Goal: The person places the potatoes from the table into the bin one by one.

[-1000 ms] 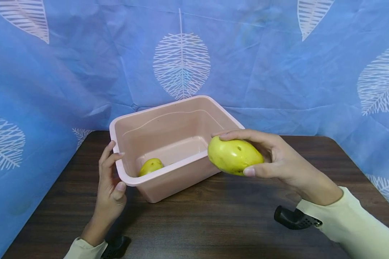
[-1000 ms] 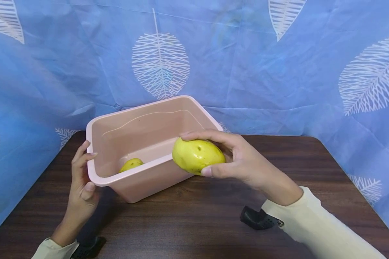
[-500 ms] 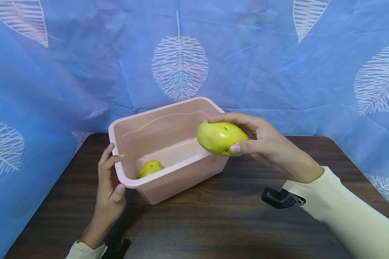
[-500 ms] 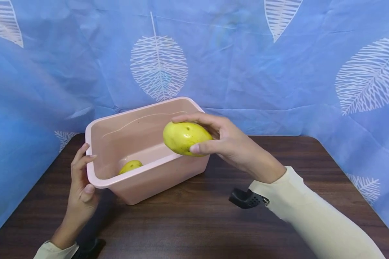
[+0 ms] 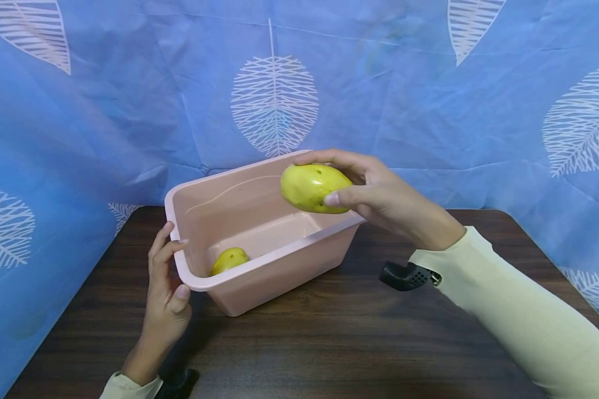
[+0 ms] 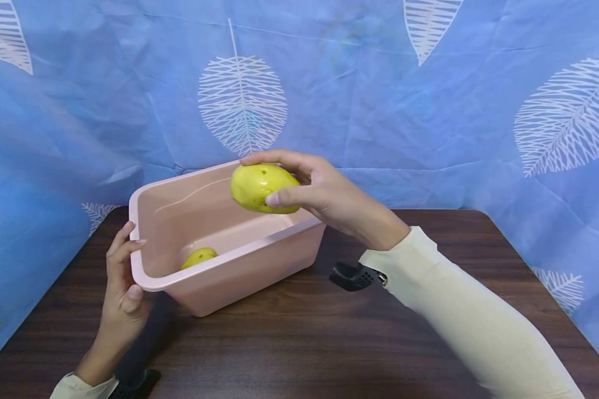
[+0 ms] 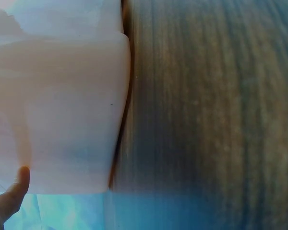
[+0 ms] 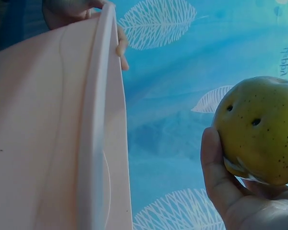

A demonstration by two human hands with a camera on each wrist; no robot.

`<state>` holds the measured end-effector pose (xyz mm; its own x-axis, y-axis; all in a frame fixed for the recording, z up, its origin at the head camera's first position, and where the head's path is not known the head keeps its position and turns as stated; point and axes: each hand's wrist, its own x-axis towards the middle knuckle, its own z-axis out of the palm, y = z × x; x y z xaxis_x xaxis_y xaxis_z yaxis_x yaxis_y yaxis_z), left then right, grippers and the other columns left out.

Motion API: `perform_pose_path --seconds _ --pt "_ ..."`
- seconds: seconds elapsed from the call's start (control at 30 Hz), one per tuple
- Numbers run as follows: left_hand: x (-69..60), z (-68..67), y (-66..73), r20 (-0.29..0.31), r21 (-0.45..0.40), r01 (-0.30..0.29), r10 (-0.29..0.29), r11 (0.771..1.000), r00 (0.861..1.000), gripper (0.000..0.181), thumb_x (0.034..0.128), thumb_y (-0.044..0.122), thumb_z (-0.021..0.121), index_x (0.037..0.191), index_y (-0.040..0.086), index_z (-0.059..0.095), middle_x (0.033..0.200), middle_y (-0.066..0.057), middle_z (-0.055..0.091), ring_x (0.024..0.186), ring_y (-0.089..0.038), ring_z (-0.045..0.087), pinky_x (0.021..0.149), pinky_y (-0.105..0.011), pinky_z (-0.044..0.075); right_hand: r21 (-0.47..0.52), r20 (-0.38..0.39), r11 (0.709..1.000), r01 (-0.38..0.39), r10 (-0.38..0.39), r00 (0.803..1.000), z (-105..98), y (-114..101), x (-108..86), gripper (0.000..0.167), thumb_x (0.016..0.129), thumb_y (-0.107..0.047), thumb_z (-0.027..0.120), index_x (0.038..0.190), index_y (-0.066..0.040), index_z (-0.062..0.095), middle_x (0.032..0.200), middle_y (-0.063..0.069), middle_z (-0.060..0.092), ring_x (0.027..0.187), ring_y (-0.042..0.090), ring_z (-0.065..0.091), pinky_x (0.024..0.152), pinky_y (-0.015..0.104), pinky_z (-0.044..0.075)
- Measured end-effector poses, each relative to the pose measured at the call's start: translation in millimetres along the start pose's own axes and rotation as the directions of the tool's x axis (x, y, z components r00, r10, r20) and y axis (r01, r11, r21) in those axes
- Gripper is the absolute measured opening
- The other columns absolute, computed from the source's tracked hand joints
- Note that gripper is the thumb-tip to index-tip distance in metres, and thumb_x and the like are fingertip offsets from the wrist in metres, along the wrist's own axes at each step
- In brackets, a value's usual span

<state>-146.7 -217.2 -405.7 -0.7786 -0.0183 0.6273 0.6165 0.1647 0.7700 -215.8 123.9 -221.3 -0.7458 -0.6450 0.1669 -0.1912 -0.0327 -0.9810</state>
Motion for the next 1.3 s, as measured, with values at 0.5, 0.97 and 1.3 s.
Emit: perform_pose_path --seconds 0.5,0.97,1.3 --pt "0.6 0.8 0.5 0.009 0.014 0.021 -0.021 1.0 1.0 0.068 0.1018 0.043 0.063 0.147 -0.003 0.039 0.174 -0.005 0.01 0.156 -0.034 0.019 0.113 -0.023 0.041 0.026 -0.01 0.999 -0.04 0.041 0.999 -8.9 6.8 44.8 0.06 0.09 -0.004 0.063 0.15 -0.009 0.056 0.153 0.011 0.05 0.127 0.029 0.054 0.098 0.032 0.058" --pt "-0.2 -0.9 2.8 0.003 0.065 0.067 -0.067 0.996 0.998 0.07 0.1021 0.046 0.061 0.149 -0.001 0.039 0.174 -0.001 0.009 0.158 -0.035 0.017 0.12 -0.053 0.036 0.068 -0.043 0.995 -0.079 0.082 0.996 -16.8 19.4 79.9 0.057 0.094 -0.005 0.06 0.151 -0.006 0.052 0.147 0.012 0.055 0.118 0.028 0.06 0.096 0.037 0.061" --pt "-1.1 -1.3 2.0 0.007 0.053 0.044 -0.044 0.998 0.999 0.066 0.1028 0.04 0.061 0.148 -0.002 0.038 0.174 -0.003 0.01 0.158 -0.034 0.018 0.118 -0.035 0.039 0.092 -0.073 0.99 -0.109 0.116 0.991 -18.7 28.9 102.8 0.054 0.097 -0.005 0.06 0.151 -0.009 0.054 0.148 0.009 0.054 0.119 0.03 0.06 0.094 0.037 0.062"
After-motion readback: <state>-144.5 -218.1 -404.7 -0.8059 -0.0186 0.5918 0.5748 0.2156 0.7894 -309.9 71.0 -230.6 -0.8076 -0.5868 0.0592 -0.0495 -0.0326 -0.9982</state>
